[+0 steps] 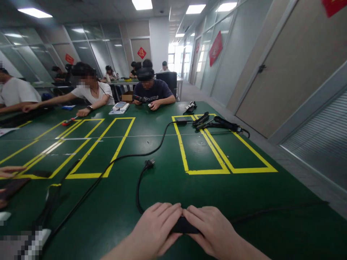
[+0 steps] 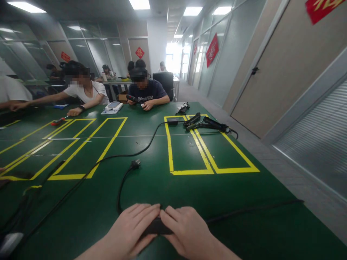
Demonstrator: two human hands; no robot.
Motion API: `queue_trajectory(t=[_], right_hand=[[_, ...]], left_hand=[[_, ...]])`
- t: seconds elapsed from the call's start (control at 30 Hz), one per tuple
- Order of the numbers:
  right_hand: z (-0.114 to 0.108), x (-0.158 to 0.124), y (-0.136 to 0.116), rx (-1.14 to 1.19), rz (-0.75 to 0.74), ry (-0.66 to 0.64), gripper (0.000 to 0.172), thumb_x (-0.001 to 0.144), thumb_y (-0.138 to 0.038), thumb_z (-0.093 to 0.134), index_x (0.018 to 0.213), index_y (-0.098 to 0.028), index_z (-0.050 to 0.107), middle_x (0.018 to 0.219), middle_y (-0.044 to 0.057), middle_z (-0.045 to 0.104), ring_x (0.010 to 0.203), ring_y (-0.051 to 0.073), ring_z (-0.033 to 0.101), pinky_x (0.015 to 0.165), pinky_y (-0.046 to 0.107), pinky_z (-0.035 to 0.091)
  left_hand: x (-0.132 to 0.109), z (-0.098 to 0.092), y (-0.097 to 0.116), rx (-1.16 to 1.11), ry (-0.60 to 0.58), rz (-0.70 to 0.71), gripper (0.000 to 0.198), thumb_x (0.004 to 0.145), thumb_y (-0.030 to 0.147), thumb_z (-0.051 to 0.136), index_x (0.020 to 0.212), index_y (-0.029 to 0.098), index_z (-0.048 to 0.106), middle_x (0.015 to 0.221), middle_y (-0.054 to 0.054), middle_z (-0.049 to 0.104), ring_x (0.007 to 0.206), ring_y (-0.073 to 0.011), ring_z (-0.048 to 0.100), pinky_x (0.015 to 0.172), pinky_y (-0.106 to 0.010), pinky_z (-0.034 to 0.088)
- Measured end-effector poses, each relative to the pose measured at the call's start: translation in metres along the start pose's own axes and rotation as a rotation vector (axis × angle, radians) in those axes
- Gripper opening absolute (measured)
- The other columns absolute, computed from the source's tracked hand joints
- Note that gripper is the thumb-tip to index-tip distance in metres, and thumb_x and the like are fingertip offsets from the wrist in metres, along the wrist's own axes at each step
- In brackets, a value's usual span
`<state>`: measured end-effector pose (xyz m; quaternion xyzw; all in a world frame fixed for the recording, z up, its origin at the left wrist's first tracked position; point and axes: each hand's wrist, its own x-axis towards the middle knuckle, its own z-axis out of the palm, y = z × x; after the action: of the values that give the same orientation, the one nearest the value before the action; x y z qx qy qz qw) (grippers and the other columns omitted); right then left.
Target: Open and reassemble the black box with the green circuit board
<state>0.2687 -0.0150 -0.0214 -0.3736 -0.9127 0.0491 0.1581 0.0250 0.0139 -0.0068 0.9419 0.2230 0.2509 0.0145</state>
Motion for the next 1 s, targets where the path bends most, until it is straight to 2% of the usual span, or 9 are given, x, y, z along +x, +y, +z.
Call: queue_trajectory(t=[0.2,0.3,0.47,0.6,0.7,0.77,0.8,0.87,1.0], right_hand=[[0.002,0.002,0.002,0.013,0.038,0.149,0.028,0.094,-0.027,0.064,0.121,-0.019,0.060,0.100,0.006,0.075,0.079,0.021,0.073,0.068,0.032,0.052],[0.001,0.004,0.003,-0.028,0.048,0.206,0.029,0.097,-0.032,0.063,0.123,-0.019,0.061,0.104,0.009,0.076,0.080,0.021,0.074,0.067,0.030,0.053],[0.000,0.006,0.003,-0.093,-0.002,0.149,0.019,0.105,-0.033,0.053,0.112,-0.019,0.064,0.094,0.008,0.076,0.073,0.020,0.073,0.065,0.029,0.052],[0.000,0.009,0.005,-0.047,0.020,0.143,0.028,0.111,-0.036,0.043,0.104,-0.018,0.063,0.086,0.007,0.075,0.068,0.019,0.072,0.062,0.029,0.051],[-0.001,0.010,0.007,-0.032,0.042,0.152,0.034,0.112,-0.040,0.039,0.102,-0.017,0.062,0.079,0.006,0.074,0.063,0.018,0.071,0.060,0.028,0.050],[-0.002,0.010,0.008,-0.017,0.055,0.139,0.037,0.113,-0.042,0.037,0.099,-0.018,0.061,0.075,0.005,0.073,0.059,0.017,0.069,0.056,0.027,0.047],[-0.003,0.010,0.008,-0.005,0.061,0.127,0.038,0.113,-0.043,0.037,0.097,-0.018,0.061,0.073,0.004,0.072,0.057,0.017,0.068,0.055,0.027,0.046],[-0.004,0.010,0.007,0.022,0.065,0.099,0.040,0.113,-0.043,0.035,0.093,-0.019,0.060,0.071,0.003,0.071,0.054,0.016,0.065,0.053,0.026,0.043],[-0.006,0.009,0.003,0.045,0.070,0.068,0.038,0.112,-0.043,0.038,0.089,-0.020,0.059,0.070,0.003,0.070,0.054,0.016,0.063,0.055,0.027,0.041]], left_hand=[[0.002,0.002,-0.002,0.063,-0.067,0.084,0.038,0.111,0.023,0.037,0.142,0.007,0.052,0.137,-0.017,0.071,0.119,-0.0255,0.070,0.094,-0.040,0.059],[0.002,0.004,-0.005,0.075,-0.075,0.021,0.041,0.108,0.021,0.043,0.146,0.008,0.049,0.142,-0.018,0.068,0.127,-0.0262,0.067,0.101,-0.042,0.056],[0.003,0.012,-0.003,0.041,-0.085,-0.066,0.051,0.100,0.024,0.052,0.148,0.010,0.048,0.147,-0.018,0.063,0.129,-0.0281,0.064,0.106,-0.044,0.053],[0.012,0.019,0.013,0.121,-0.109,-0.098,0.061,0.098,0.021,0.053,0.156,0.010,0.039,0.144,-0.018,0.064,0.126,-0.0293,0.063,0.105,-0.043,0.050],[0.022,0.020,0.022,0.159,-0.147,-0.193,0.064,0.093,0.021,0.057,0.153,0.006,0.039,0.130,-0.018,0.069,0.115,-0.0296,0.064,0.102,-0.044,0.051],[0.028,0.019,0.023,0.147,-0.199,-0.234,0.052,0.091,0.023,0.060,0.141,0.009,0.051,0.116,-0.014,0.070,0.103,-0.0283,0.065,0.092,-0.043,0.055],[0.030,0.018,0.022,0.143,-0.210,-0.267,0.039,0.089,0.025,0.062,0.126,0.013,0.058,0.110,-0.012,0.070,0.099,-0.0278,0.065,0.086,-0.041,0.056],[0.032,0.018,0.018,0.132,-0.265,-0.293,0.019,0.085,0.028,0.065,0.101,0.018,0.061,0.097,-0.009,0.068,0.091,-0.0268,0.065,0.078,-0.039,0.056],[0.029,0.022,0.010,0.103,-0.270,-0.240,0.029,0.079,0.041,0.071,0.091,0.019,0.057,0.082,-0.004,0.065,0.076,-0.0239,0.065,0.066,-0.034,0.055]])
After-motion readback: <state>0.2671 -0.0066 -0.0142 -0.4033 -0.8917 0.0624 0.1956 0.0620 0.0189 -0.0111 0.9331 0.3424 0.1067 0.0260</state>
